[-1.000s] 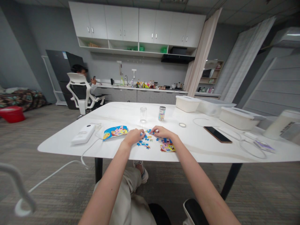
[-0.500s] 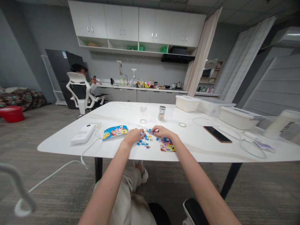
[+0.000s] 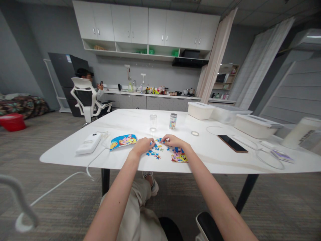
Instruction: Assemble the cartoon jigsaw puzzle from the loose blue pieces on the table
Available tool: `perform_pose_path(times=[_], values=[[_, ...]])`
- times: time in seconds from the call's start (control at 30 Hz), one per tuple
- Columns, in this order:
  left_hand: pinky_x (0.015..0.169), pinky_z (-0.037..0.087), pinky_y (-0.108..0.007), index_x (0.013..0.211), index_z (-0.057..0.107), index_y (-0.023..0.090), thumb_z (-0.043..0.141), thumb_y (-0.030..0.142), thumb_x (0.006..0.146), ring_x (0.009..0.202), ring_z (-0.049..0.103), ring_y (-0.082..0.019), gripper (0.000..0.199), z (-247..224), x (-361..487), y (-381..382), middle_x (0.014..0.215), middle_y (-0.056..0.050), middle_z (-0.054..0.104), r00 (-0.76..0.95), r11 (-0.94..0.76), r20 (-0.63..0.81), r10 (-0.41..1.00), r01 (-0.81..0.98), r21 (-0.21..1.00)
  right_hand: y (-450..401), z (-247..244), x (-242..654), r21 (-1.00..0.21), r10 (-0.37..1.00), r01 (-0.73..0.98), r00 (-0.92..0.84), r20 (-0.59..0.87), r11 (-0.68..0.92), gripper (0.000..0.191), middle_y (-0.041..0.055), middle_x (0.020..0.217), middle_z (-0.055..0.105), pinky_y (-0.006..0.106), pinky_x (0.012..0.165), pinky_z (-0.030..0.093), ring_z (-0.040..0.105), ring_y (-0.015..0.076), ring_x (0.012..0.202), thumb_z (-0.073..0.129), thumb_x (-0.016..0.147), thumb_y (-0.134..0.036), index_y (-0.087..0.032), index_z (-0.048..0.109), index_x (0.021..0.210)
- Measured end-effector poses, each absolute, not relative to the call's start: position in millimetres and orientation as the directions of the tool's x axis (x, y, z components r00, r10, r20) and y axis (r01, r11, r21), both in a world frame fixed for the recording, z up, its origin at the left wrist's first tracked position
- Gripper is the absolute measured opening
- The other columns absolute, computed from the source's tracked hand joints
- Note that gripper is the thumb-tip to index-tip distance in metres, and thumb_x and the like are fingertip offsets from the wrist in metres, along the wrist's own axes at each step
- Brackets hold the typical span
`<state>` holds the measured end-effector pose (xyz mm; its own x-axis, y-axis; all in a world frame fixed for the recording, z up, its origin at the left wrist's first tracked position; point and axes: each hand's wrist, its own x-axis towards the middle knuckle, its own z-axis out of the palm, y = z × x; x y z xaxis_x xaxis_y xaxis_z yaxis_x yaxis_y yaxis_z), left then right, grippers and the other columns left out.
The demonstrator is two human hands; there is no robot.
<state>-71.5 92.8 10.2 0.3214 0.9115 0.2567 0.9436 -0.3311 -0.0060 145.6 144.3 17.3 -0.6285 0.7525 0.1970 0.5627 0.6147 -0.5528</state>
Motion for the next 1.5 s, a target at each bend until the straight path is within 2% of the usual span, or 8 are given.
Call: perform_pose_path(times=[0.3,0.8,1.13,1.3,1.5], values=[[0.079,0.047,-0.030,0.110,0.067,0.024,0.045,0.039,0.093,0.091,0.067,-0.024,0.033,11.2,-70.2,91.8,0.095,-0.010,0.071,0.302,-0.320,0.254,0.919,0.947,0.029,143.6,17.8,145.3,-0.555,0.757,0.567,-0.625,0.192,0.609,0.031,0.0064,0.101,0.071,0.025,0.082,0.051,0.064,0.0172,0.094,0.058,0.071,-0.001,-0.016,0.075,0.092],[0.079,0.047,-0.030,0.109,0.067,0.023,0.044,0.038,0.093,0.093,0.067,-0.024,0.032,11.5,-70.1,91.4,0.095,-0.010,0.072,0.308,-0.324,0.252,0.918,0.946,0.024,144.3,17.5,145.5,-0.575,0.756,0.547,-0.619,0.210,0.608,0.029,0.0046,0.097,0.071,0.025,0.080,0.051,0.064,0.0170,0.091,0.060,0.070,-0.001,-0.017,0.075,0.088],[0.081,0.047,-0.031,0.113,0.065,0.023,0.043,0.039,0.095,0.095,0.067,-0.024,0.034,7.3,-70.7,94.5,0.097,-0.010,0.072,0.322,-0.335,0.269,0.908,0.942,0.000,151.4,13.4,147.1,-0.665,0.757,0.474,-0.616,0.218,0.577,0.029,0.0057,0.098,0.069,0.028,0.079,0.052,0.064,0.0175,0.091,0.066,0.064,-0.003,-0.016,0.075,0.090],[0.082,0.048,-0.031,0.110,0.070,0.024,0.041,0.038,0.095,0.096,0.067,-0.025,0.036,7.5,-71.0,95.4,0.101,-0.010,0.073,0.352,-0.360,0.244,0.904,0.933,-0.012,153.1,11.6,147.7,-0.678,0.759,0.461,-0.611,0.226,0.573,0.030,0.0056,0.097,0.068,0.027,0.077,0.052,0.064,0.0176,0.090,0.069,0.062,-0.005,-0.016,0.074,0.089],[0.081,0.048,-0.032,0.110,0.068,0.024,0.043,0.037,0.094,0.093,0.068,-0.026,0.032,8.7,-70.7,94.4,0.097,-0.011,0.072,0.319,-0.337,0.247,0.915,0.941,0.029,155.7,9.3,144.2,-0.651,0.770,0.498,-0.599,0.219,0.573,0.029,0.0035,0.087,0.067,0.025,0.073,0.051,0.061,0.0138,0.077,0.066,0.064,-0.003,-0.015,0.075,0.089]])
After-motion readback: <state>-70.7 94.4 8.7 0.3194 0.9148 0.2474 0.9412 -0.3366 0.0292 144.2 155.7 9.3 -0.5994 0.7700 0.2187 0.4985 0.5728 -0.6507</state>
